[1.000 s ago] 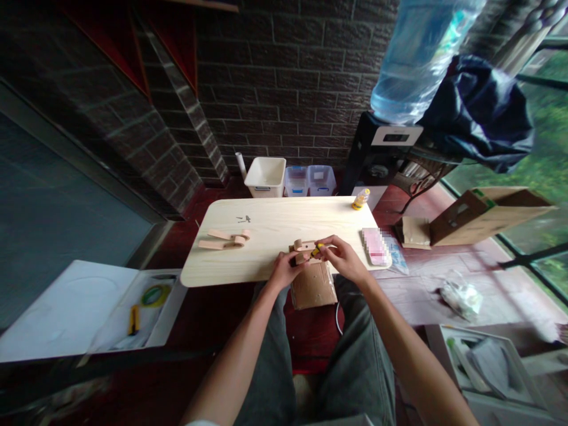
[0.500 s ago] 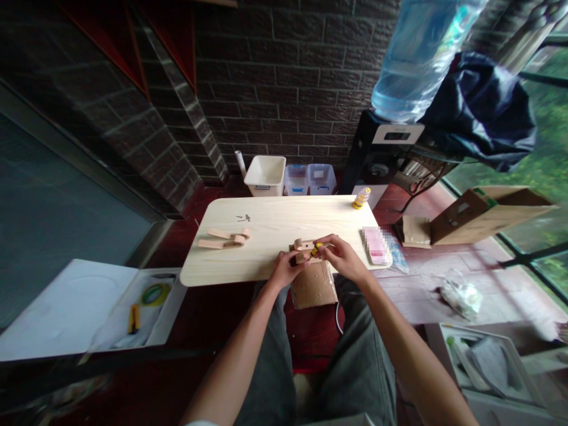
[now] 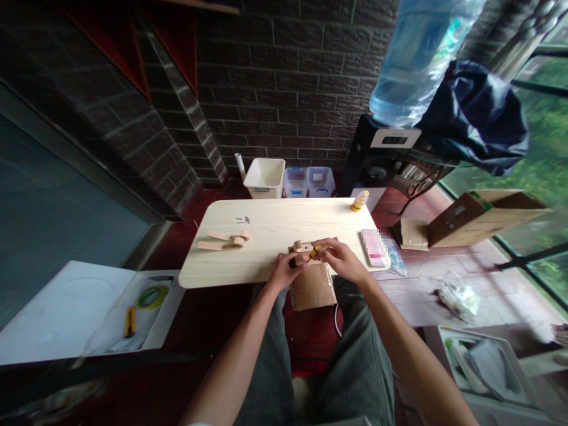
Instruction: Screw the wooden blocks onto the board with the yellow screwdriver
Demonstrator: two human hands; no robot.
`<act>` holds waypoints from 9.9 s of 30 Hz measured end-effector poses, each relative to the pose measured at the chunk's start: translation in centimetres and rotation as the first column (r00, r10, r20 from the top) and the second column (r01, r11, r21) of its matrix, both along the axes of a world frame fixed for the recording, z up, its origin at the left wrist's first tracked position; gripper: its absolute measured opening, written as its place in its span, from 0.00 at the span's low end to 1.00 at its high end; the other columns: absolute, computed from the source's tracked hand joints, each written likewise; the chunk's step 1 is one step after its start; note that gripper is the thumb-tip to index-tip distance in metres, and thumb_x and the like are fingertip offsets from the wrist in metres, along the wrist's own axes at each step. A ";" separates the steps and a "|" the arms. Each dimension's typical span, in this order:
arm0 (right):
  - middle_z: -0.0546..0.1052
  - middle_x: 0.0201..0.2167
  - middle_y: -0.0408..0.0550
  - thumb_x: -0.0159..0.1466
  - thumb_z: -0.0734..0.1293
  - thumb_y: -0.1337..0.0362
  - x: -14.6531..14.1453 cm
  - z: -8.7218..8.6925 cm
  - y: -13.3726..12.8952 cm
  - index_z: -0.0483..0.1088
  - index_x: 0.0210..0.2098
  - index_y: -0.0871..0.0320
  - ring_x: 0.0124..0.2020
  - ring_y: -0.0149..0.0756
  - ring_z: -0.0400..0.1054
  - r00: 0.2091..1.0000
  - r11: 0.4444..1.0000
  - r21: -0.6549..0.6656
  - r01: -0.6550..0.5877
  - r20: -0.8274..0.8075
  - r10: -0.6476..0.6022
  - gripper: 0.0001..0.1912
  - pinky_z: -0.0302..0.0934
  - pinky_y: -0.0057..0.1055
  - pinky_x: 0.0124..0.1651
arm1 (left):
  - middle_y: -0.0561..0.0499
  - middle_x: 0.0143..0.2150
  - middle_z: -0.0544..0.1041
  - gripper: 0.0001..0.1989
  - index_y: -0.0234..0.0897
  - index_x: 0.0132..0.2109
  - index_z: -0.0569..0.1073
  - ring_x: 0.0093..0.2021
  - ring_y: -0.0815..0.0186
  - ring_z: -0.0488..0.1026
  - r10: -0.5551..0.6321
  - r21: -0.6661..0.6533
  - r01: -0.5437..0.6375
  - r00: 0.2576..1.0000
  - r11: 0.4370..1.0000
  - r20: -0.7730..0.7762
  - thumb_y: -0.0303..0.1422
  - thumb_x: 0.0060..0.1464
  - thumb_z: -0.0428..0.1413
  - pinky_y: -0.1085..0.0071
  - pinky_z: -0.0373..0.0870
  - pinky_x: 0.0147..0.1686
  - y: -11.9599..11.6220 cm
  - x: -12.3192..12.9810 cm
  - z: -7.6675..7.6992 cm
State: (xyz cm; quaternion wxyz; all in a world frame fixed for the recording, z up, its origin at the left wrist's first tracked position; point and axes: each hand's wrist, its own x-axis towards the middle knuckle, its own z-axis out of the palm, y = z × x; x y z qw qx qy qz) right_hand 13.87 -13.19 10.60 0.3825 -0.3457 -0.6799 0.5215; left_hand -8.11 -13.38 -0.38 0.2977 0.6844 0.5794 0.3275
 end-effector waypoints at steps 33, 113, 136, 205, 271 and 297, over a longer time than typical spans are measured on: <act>0.81 0.45 0.51 0.69 0.67 0.50 -0.6 -0.7 -0.2 0.72 0.52 0.56 0.42 0.39 0.78 0.999 0.999 -0.020 0.035 -0.032 -0.036 0.20 0.71 0.33 0.43 | 0.47 0.43 0.83 0.18 0.41 0.48 0.83 0.47 0.53 0.75 0.030 -0.056 -0.028 0.999 0.998 0.037 0.42 0.51 0.65 0.62 0.70 0.49 -0.2 0.3 1.1; 0.82 0.35 0.49 0.70 0.65 0.48 -1.0 -0.7 -0.8 0.70 0.53 0.57 0.36 0.38 0.77 0.995 0.996 0.021 0.091 0.040 -0.092 0.21 0.69 0.32 0.37 | 0.47 0.45 0.82 0.18 0.43 0.48 0.82 0.48 0.55 0.75 0.017 -0.016 -0.017 1.000 1.000 0.001 0.45 0.53 0.64 0.62 0.69 0.50 0.0 0.2 0.1; 0.83 0.37 0.52 0.69 0.67 0.49 -0.4 -0.6 -0.5 0.73 0.51 0.58 0.39 0.40 0.79 0.994 0.995 0.029 0.096 0.048 -0.097 0.21 0.72 0.35 0.42 | 0.47 0.44 0.83 0.18 0.43 0.48 0.82 0.46 0.56 0.75 0.021 -0.025 -0.021 1.000 0.999 0.000 0.44 0.52 0.64 0.64 0.69 0.49 -0.1 0.2 0.7; 0.83 0.43 0.54 0.71 0.63 0.60 -1.3 0.3 -1.2 0.73 0.52 0.57 0.38 0.38 0.80 0.977 0.974 0.208 0.093 0.167 -0.129 0.14 0.72 0.33 0.40 | 0.49 0.39 0.84 0.14 0.39 0.44 0.83 0.43 0.58 0.77 0.031 -0.051 -0.026 0.995 0.998 0.097 0.36 0.49 0.66 0.68 0.71 0.45 -0.8 0.5 2.7; 0.82 0.41 0.52 0.70 0.65 0.50 -1.1 -0.6 -0.5 0.74 0.51 0.57 0.38 0.38 0.80 0.996 0.996 0.087 0.031 0.077 -0.037 0.19 0.74 0.34 0.43 | 0.48 0.37 0.84 0.14 0.38 0.44 0.83 0.40 0.59 0.77 0.056 -0.081 -0.049 0.995 0.995 0.088 0.36 0.48 0.66 0.68 0.70 0.42 -1.0 0.7 3.3; 0.83 0.39 0.51 0.69 0.66 0.49 -1.4 -0.9 -0.6 0.73 0.49 0.58 0.38 0.39 0.80 0.997 0.998 0.014 0.064 0.039 -0.064 0.19 0.72 0.32 0.39 | 0.48 0.39 0.84 0.16 0.38 0.47 0.83 0.43 0.58 0.76 0.017 -0.065 -0.013 0.998 0.998 0.060 0.37 0.52 0.64 0.67 0.69 0.46 -0.7 0.5 2.5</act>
